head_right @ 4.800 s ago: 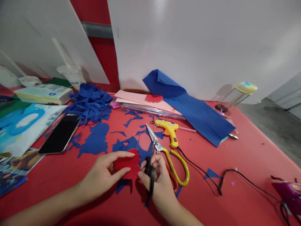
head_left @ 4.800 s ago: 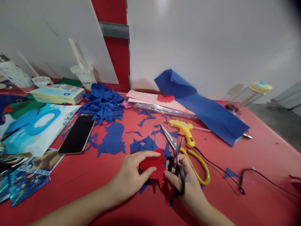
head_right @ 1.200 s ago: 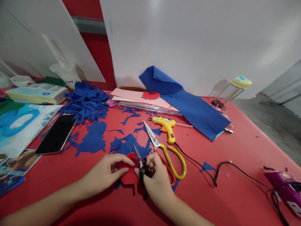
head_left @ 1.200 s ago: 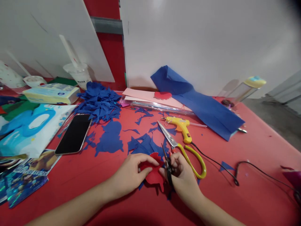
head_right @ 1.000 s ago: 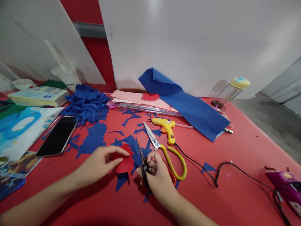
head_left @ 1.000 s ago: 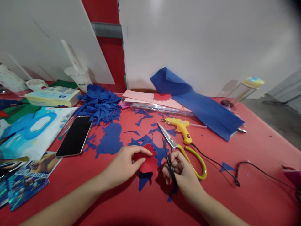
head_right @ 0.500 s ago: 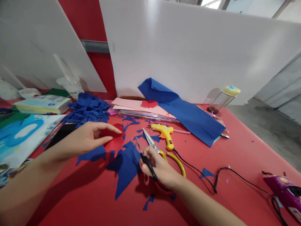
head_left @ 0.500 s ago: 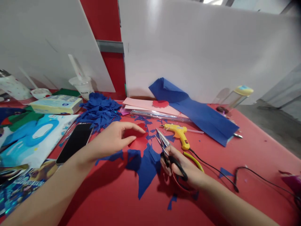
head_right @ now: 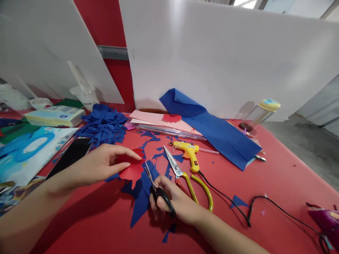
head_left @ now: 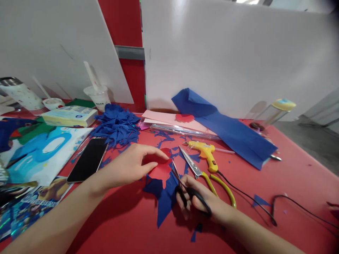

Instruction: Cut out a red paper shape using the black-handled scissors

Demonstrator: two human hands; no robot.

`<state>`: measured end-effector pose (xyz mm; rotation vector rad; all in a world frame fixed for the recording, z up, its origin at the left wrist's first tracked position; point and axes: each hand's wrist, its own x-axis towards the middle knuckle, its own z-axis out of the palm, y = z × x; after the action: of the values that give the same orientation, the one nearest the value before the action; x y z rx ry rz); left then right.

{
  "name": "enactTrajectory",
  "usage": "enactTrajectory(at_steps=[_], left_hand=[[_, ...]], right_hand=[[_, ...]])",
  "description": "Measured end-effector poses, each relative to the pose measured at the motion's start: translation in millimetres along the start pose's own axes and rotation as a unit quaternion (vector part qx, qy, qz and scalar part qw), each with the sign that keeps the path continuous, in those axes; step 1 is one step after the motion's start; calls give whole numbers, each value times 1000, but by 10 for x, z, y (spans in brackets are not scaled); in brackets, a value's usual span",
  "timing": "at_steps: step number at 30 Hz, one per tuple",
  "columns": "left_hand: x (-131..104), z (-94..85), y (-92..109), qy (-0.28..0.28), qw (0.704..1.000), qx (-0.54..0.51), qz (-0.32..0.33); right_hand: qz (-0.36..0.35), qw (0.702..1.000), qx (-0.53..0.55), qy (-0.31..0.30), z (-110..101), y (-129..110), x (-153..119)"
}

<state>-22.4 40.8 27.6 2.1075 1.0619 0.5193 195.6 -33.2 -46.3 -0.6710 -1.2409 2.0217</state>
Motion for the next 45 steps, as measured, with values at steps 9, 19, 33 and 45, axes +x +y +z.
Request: enactTrajectory(at_steps=[9,19,33,45], left_hand=[[-48,79,61,1,1000,16,4],[-60,99,87,-8,1000,9,-4],[-61,117,61,-5,1000,-10,-9],[-63,123,66,8,1000,-1,5]], right_hand=[[-11,1000,-27,12,61,20,-10],[-11,999,-11,28,99,4,-32],[1,1000,14,23,102,17,-38],[-10,998,46,32,121,60,-37]])
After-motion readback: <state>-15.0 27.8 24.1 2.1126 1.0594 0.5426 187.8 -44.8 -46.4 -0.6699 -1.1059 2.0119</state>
